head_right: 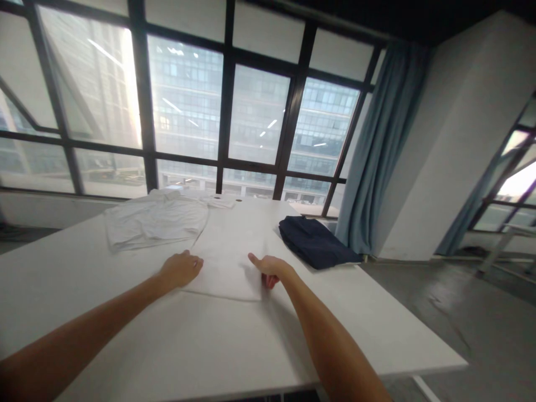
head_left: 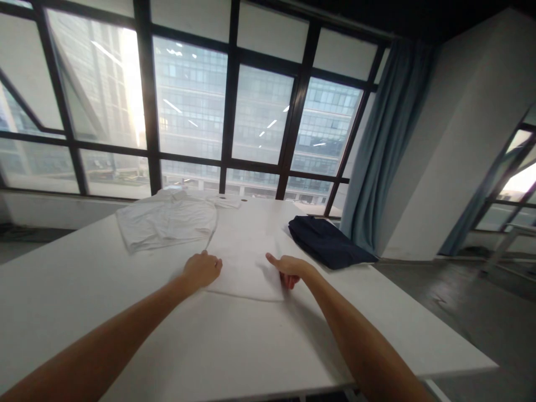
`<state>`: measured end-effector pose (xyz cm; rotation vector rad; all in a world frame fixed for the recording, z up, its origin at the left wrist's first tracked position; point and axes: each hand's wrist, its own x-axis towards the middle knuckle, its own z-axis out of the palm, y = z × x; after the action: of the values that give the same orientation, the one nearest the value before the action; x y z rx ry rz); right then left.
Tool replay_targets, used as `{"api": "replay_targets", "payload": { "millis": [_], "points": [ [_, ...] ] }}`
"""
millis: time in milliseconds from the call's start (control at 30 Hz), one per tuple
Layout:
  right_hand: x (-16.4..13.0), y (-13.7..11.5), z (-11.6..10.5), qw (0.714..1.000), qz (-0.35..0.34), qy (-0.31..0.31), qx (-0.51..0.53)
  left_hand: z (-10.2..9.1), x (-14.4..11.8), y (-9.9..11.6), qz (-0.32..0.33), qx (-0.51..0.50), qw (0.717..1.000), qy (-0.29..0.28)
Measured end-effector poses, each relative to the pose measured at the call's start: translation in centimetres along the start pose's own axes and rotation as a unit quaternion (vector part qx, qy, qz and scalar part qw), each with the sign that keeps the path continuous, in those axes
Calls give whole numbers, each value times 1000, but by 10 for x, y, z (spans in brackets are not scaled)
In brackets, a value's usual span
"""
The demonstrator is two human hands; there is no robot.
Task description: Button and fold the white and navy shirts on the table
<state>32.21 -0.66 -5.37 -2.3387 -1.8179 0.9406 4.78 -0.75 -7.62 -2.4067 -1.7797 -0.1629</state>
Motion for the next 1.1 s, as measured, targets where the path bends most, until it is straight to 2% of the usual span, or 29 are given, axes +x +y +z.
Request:
{"api": "replay_targets", "payload": {
  "millis": [100,200,233,300,367,433,567,667,733,833,933,1000,1100],
  "points": [
    [5,5,1,1000,-8,-11,2,-2,-1,1,28,-52,998,-22],
    [11,12,-2,999,-34,21,10,1,0,-3,63,-104,992,-15],
    [14,15,-4,998,-47,46,9,3,0,-4,78,-118,990,-6],
    [20,21,-8,989,-60,136,-17,8,0,-8,115,-137,984,19],
    [28,25,-15,967,-50,244,-60,14,0,-12,155,-144,976,44],
    [37,25,-25,941,-33,321,-98,22,0,-15,193,-138,970,57],
    [52,16,-62,917,-69,369,-132,30,1,-17,219,-119,967,48],
    [57,8,-108,899,-95,413,-111,29,1,-16,227,-111,966,47],
    [56,12,-145,887,-94,444,-85,27,1,-16,231,-108,966,48],
    [45,43,-202,877,-59,473,-64,28,1,-15,228,-107,967,50],
    [31,101,-236,872,31,485,-54,31,1,-15,223,-105,968,52],
    [28,143,-238,879,81,467,-59,32,2,-15,223,-104,968,55],
    [41,187,-215,883,160,430,-101,33,3,-15,220,-106,967,65]
  ]
}}
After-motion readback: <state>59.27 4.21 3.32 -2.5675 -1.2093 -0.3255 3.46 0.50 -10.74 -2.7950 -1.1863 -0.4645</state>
